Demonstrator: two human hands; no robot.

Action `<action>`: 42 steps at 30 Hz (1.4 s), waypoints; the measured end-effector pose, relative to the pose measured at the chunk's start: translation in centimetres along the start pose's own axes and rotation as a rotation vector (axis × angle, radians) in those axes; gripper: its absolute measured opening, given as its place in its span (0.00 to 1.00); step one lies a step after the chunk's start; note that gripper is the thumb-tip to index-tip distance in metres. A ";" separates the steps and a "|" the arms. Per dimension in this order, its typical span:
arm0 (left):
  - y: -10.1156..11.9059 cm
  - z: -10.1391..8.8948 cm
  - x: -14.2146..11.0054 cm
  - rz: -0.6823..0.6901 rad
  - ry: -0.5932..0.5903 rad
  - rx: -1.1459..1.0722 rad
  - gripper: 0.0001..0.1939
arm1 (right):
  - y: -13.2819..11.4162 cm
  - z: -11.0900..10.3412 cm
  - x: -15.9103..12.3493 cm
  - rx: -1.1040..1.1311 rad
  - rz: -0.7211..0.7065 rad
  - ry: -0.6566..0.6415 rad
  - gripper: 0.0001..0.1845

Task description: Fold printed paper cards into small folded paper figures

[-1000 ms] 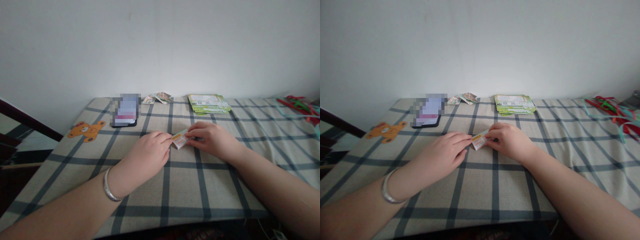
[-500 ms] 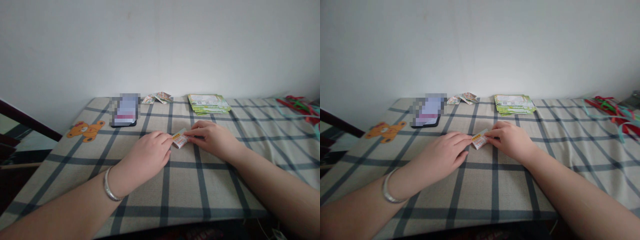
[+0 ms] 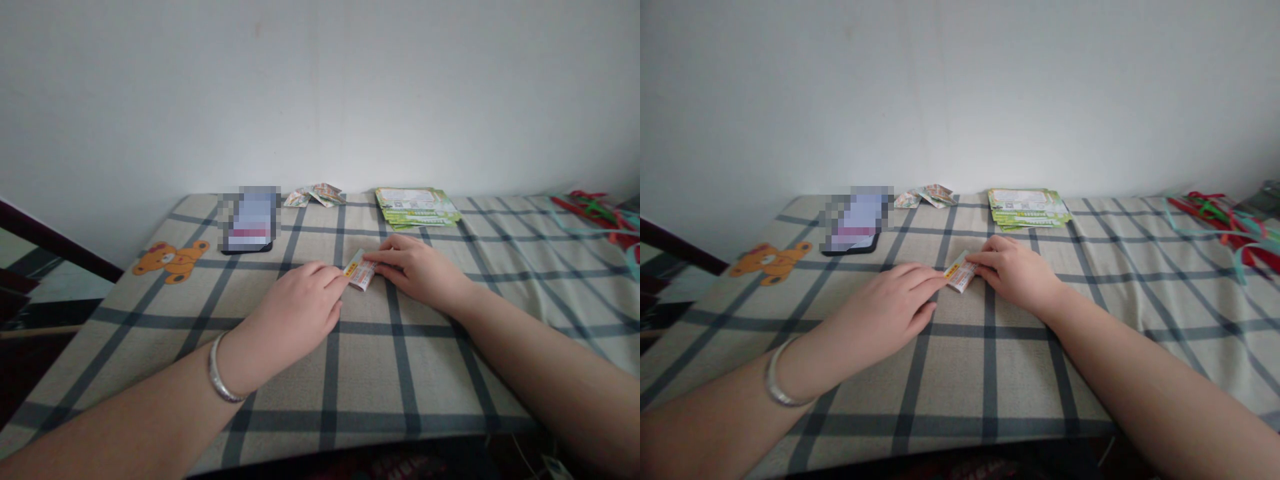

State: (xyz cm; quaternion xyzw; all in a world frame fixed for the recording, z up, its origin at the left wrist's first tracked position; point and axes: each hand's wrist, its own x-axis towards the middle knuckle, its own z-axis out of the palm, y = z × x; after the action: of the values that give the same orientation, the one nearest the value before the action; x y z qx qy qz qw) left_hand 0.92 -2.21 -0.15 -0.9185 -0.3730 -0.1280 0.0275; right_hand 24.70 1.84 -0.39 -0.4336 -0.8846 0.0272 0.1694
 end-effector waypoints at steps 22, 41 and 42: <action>-0.1 0.1 0.0 0.002 0.000 -0.005 0.15 | 0.7 0.2 0.3 0.009 -0.088 -0.027 0.18; 0.4 -0.2 0.0 -0.011 -0.022 -0.026 0.20 | -0.1 -0.4 -0.1 -0.039 -0.028 -0.044 0.18; 0.4 -0.2 0.0 -0.012 -0.024 -0.027 0.20 | -0.1 -0.5 -0.1 -0.026 -0.018 -0.046 0.17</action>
State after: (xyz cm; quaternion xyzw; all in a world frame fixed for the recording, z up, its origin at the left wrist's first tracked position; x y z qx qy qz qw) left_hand 1.13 -2.51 0.03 -0.9180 -0.3772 -0.1222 0.0097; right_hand 24.88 1.66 0.03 -0.4269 -0.8925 0.0244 0.1434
